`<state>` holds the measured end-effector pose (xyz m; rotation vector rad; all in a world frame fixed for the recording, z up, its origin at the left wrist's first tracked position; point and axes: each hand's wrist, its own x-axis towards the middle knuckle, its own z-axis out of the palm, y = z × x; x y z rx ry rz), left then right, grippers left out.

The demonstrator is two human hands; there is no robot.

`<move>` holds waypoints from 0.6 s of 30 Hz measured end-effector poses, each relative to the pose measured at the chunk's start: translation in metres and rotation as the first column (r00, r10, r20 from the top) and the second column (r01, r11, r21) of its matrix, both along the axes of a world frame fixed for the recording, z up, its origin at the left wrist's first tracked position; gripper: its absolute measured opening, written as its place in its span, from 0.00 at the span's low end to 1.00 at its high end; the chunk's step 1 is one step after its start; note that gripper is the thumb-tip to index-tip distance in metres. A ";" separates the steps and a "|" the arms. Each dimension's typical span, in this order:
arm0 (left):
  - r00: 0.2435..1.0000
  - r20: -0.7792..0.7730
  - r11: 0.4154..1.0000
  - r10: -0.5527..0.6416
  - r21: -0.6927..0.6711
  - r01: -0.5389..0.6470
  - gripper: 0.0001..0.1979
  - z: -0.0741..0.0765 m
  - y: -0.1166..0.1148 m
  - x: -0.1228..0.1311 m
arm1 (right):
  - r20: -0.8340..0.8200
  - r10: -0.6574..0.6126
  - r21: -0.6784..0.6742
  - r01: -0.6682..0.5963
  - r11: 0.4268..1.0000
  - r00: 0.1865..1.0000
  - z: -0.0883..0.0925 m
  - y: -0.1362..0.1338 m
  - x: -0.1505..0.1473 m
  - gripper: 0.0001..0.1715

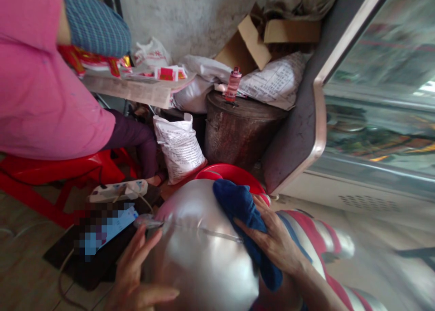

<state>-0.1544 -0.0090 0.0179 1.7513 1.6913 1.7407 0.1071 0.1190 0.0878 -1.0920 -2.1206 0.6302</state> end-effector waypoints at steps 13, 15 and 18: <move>0.350 0.937 0.999 0.014 -0.028 0.034 0.27 0.028 0.005 0.014 | -0.013 -0.008 -0.052 0.008 0.999 1.000 0.001 0.002 -0.001 0.16; 0.219 0.971 0.994 0.094 -0.102 0.026 0.31 0.031 0.005 0.010 | -0.021 -0.020 -0.066 0.018 0.998 1.000 0.001 0.002 0.000 0.16; 0.135 0.975 0.983 0.177 -0.183 0.032 0.35 0.040 0.006 0.007 | -0.025 -0.039 -0.088 0.037 0.995 0.999 0.000 0.001 0.001 0.17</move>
